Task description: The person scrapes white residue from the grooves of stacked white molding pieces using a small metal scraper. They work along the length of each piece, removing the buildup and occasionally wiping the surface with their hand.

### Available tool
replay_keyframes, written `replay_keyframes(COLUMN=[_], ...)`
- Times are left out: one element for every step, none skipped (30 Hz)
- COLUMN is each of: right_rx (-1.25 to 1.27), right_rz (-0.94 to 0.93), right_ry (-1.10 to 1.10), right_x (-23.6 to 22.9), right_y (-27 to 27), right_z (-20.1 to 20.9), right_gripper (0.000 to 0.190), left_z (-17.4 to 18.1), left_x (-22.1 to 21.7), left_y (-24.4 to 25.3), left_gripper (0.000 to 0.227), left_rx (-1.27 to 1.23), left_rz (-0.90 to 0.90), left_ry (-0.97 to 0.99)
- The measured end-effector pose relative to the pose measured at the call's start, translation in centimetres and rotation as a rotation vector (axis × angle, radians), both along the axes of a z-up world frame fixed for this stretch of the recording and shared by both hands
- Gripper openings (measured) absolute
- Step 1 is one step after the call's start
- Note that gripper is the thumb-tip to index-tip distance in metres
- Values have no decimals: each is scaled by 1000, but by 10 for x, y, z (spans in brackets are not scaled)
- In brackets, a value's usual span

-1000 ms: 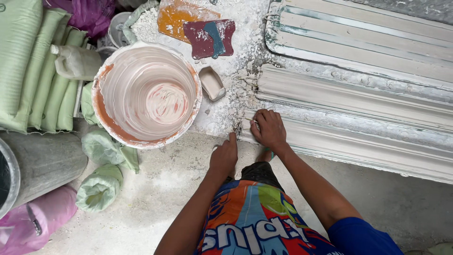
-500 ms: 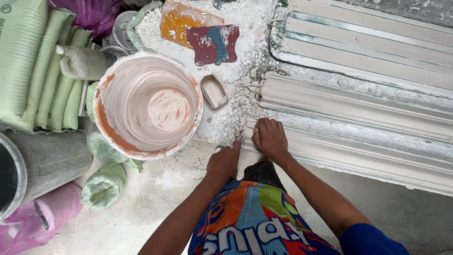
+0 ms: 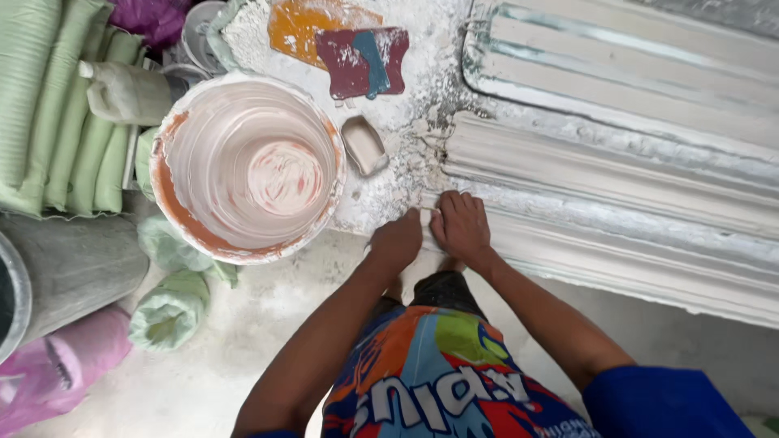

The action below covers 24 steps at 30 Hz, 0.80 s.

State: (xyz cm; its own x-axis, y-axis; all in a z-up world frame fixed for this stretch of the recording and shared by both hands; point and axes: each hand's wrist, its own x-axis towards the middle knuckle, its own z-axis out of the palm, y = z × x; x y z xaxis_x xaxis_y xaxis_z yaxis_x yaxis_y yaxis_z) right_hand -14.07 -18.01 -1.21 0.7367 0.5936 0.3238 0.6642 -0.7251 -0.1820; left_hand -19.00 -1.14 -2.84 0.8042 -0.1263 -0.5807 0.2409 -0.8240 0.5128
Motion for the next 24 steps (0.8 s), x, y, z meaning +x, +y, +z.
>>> replay_keyframes(right_rx=[10,33,48,51,65,79,84,148,211,216,259,301,305,332,354,354,367,380,378,383,387,384,380,376], right_rz=[0,1,3,3,31,59,60,95,128,129,148,168,164,167,171,167,144,121,114,113,112,106,101,95], right_ry=[-20,6,53,55,50,45,40,12,-10,-10,-2,7,8,24,44,50,75,101,102,91,78,77,91,105], right_x=[3,8,1,2,3,4,3,4,1,3,3,3,3,4,3,-1,0,2,2,2,3,4,4,4], right_y=[3,5,4,3,2,1,-2,-4,-7,-5,-6,-7,-5,-4,-6,-5,-3,-1,1,2,3,3,4,5], right_z=[-1,-2,-4,-7,-11,-15,-18,-22,-26,-29,-33,-38,-37,-36,-36,-30,-24,-18,-17,-16,-15,-12,-9,-5], right_gripper=[21,24,27,27,28,30,30,28,27,27,26,24,24,23,23,23,23,23,23,23,23,23,24,24], left_z=[10,19,28,40,52,63,57,50,44,44,45,45,47,49,50,58,66,74,65,55,46,47,48,49], left_x=[-2,-2,-14,-18,-22,-25,-27,-28,-32,-32,-34,-36,-33,-29,-28,-27,-23,-18,-9,0,10,14,19,22], left_y=[4,7,5,9,11,13,11,9,7,7,3,-1,1,2,1,-3,-5,-7,-8,-9,-10,-11,-12,-13], left_gripper=[24,25,27,27,25,24,24,31,39,39,41,43,43,45,47,47,47,47,47,40,33,33,30,28], left_rx=[10,25,31,35,22,10,16,32,47,52,108,163,167,160,147,146,118,90,87,28,-32,-35,-84,-133], left_rz=[0,-24,-47,-47,-37,-27,-26,-44,-61,-61,-105,-151,-154,-165,-175,-178,-146,-114,-121,-86,-51,-58,-24,10], left_ry=[-20,-15,12,13,8,3,-2,36,79,80,44,8,10,2,-2,4,-2,-7,-5,71,146,147,205,263])
